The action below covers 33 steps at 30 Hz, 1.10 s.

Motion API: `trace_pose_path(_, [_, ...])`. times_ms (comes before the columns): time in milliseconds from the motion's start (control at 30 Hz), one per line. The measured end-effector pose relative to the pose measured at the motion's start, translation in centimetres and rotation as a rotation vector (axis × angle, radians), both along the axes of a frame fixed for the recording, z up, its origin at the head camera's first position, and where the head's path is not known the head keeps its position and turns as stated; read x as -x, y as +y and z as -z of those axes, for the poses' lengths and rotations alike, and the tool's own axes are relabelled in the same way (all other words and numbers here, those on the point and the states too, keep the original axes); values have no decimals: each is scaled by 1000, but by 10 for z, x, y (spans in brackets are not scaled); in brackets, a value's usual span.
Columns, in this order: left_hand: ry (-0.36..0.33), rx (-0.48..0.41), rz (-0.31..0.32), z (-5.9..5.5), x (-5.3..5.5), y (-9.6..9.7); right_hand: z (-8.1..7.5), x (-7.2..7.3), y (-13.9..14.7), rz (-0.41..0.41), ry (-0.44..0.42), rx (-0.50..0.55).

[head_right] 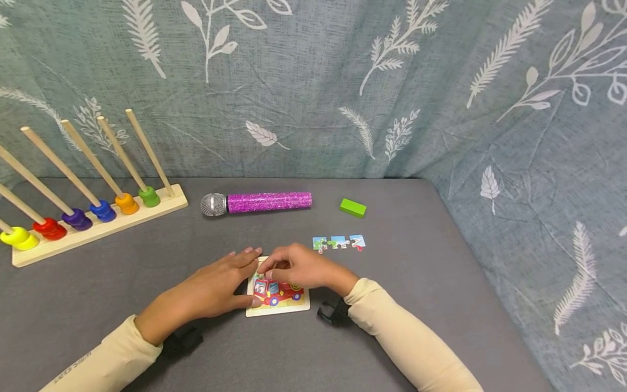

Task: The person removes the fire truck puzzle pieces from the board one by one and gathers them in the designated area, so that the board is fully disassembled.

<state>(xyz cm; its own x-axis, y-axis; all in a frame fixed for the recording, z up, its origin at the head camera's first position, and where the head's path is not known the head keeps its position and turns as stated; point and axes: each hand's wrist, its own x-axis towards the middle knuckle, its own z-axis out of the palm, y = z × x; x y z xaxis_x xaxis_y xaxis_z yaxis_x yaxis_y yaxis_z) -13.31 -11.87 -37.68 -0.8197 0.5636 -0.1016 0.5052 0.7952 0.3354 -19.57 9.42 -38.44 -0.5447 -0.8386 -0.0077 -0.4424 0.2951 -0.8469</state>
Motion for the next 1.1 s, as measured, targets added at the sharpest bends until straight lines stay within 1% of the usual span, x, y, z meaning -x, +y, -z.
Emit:
trace_pose_path(167, [1,-2,2,0,-1,-1,0,-1,-2,-8,9,9])
trace_pose_path(300, [-4,5,1,0,-1,-2,1,-1,-5,-12,-16,5])
trace_pose_path(400, [6,9,10,0,-1,-2,1,0,-7,-15,-25,-5])
trace_pose_path(533, [21,3,21,1,-1,-2,0,-1,-8,-5,-10,-5])
trace_pose_path(700, [9,0,13,1,-3,-2,-1,-2,-7,10,-19,2])
trace_pose_path(833, [7,8,17,1,-3,-2,-1,-1,-3,8,-23,5])
trace_pose_path(967, [31,20,32,1,-3,-2,0,1,4,19,-30,22])
trace_pose_path(1100, [36,26,34,1,-3,-2,0,3,14,28,-29,27])
